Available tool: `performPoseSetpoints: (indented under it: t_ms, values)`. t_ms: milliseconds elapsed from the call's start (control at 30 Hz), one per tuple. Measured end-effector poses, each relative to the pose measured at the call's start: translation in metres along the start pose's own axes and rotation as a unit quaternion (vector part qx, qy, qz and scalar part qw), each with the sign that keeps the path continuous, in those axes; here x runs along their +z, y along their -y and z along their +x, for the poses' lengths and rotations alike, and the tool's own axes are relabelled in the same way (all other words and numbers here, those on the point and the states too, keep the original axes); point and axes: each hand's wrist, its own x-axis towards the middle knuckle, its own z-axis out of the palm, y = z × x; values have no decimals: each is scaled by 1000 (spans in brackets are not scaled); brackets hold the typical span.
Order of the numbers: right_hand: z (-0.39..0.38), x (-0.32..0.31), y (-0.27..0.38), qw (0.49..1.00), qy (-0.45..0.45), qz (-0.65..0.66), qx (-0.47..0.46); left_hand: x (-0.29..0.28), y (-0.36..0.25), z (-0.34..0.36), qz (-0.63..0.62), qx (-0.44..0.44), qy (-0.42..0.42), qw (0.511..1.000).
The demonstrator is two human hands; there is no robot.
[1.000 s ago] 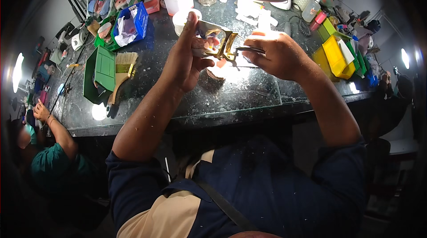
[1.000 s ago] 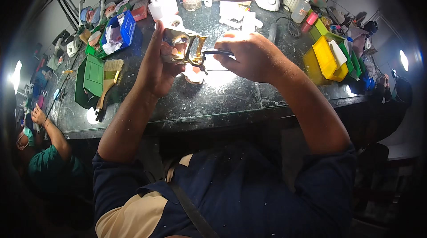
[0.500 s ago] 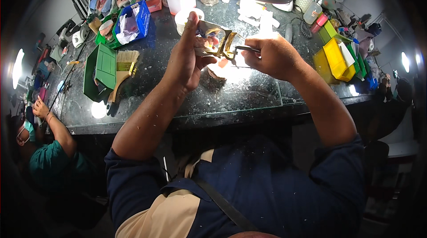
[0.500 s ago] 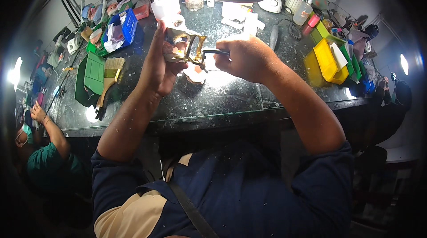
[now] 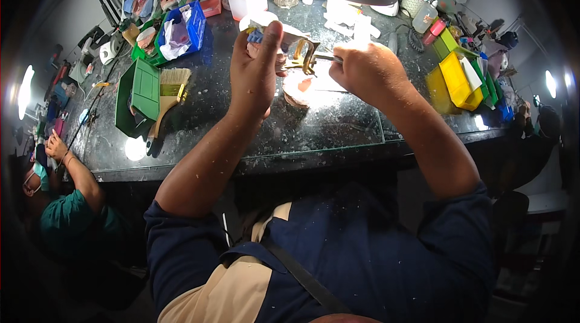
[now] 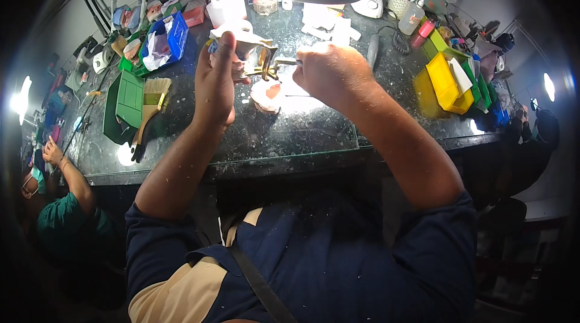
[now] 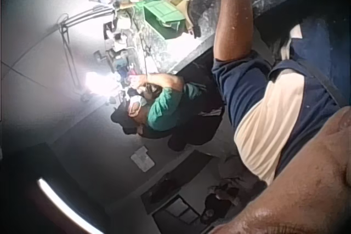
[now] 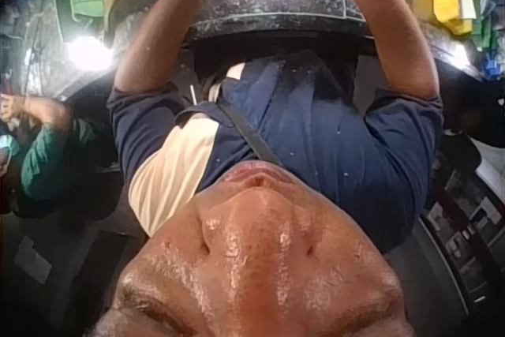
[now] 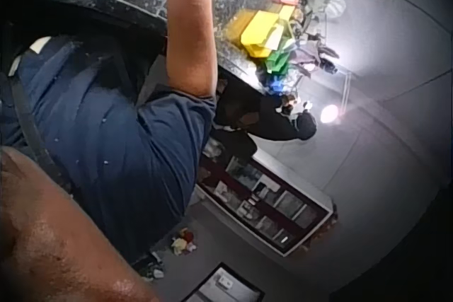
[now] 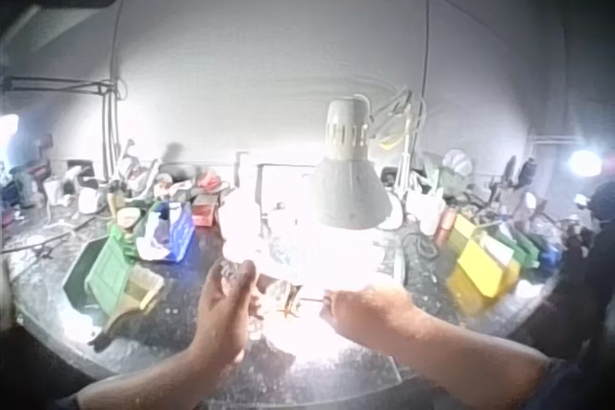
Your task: The person uses a small tool to scrape and refine a dental prosthesis attached to a metal articulator, turning the object over to work on different sections.
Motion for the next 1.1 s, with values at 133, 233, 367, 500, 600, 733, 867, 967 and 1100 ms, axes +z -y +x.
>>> performPoseSetpoints:
  t_ms: [133,233,367,500,600,733,867,967,1100]
  values:
    - [3,9,4,998,10,-47,41,11,0,-3,-37,73,0,997]
    - [2,9,6,999,9,-31,35,7,-1,-1,-52,58,6,997]
    - [-1,5,-3,998,44,-37,10,2,-3,2,-36,22,11,999]
    - [-5,-2,-6,999,31,-32,-13,-1,-5,5,-27,1,2,1000]
    - [-7,-3,-10,999,7,19,-44,-2,-6,6,-43,-34,0,998]
    - [-9,-3,-15,995,-22,57,-81,-5,-1,8,-69,-78,0,995]
    - [-9,-2,-17,992,-15,86,-92,-6,-2,8,-81,-118,9,990]
    - [-7,-11,-14,995,52,68,-48,-5,-3,6,-78,-140,19,987]
    - [-7,-4,-16,995,70,69,-4,3,-4,2,-66,-150,-7,987]
